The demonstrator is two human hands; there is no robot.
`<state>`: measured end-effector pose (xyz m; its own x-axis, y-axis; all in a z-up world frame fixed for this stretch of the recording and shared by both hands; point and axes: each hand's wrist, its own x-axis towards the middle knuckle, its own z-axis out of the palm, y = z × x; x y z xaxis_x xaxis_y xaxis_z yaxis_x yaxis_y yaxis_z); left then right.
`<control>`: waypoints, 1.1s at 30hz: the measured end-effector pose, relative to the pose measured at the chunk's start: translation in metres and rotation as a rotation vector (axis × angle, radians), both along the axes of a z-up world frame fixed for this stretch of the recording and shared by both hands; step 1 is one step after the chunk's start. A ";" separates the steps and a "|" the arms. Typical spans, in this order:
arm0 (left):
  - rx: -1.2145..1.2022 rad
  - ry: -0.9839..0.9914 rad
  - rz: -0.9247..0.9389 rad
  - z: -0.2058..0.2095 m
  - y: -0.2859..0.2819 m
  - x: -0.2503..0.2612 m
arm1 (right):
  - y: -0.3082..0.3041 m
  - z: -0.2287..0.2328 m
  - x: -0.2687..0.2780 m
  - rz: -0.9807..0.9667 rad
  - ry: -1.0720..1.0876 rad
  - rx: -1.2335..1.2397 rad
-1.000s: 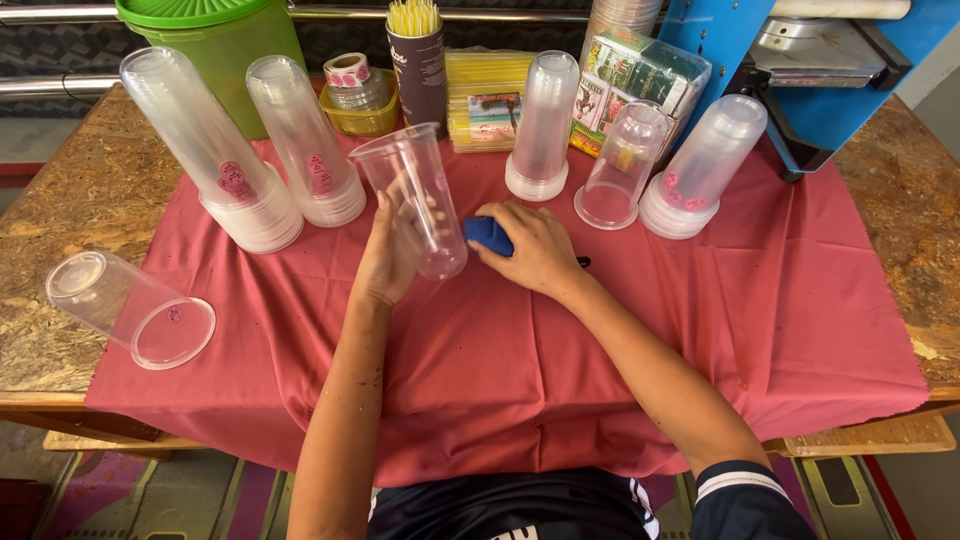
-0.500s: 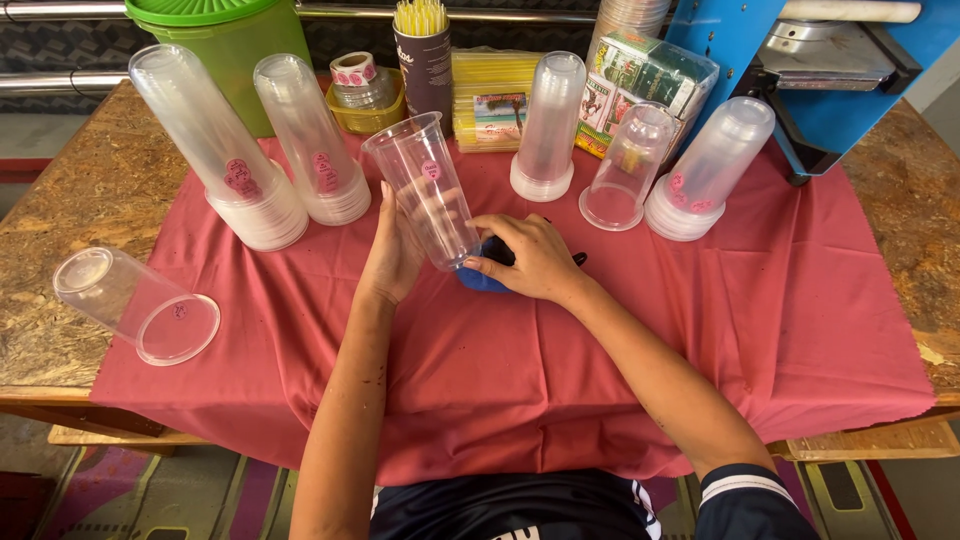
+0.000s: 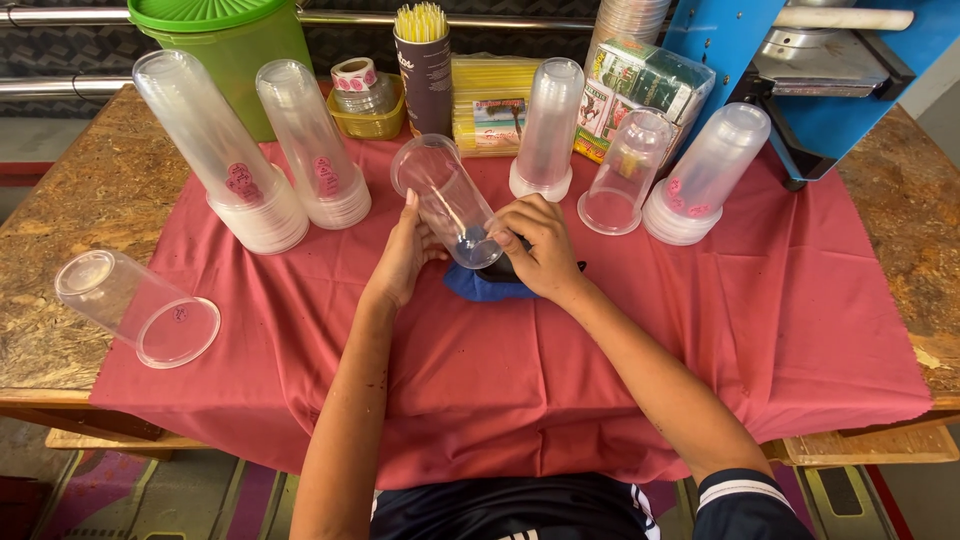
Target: Cleaning plastic cups with a blue cloth on a table
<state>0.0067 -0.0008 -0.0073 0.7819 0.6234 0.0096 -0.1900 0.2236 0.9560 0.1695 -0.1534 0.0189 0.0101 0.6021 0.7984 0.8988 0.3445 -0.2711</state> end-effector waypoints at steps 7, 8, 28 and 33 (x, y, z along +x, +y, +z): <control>0.013 -0.004 0.023 0.002 0.000 0.000 | -0.005 0.010 -0.012 0.089 0.291 -0.059; 0.016 -0.002 0.025 0.002 -0.001 0.000 | -0.006 0.010 -0.012 0.081 0.352 -0.070; -0.023 -0.056 0.110 0.008 -0.006 -0.001 | 0.018 -0.024 0.012 0.120 0.810 -0.118; 0.114 -0.118 0.260 0.000 0.001 0.000 | 0.017 -0.026 0.006 0.200 0.906 -0.103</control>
<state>0.0066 0.0006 -0.0075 0.5856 0.7920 0.1727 -0.3384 0.0453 0.9399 0.1758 -0.1366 -0.0073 0.4917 0.7270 0.4793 0.2563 0.4052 -0.8776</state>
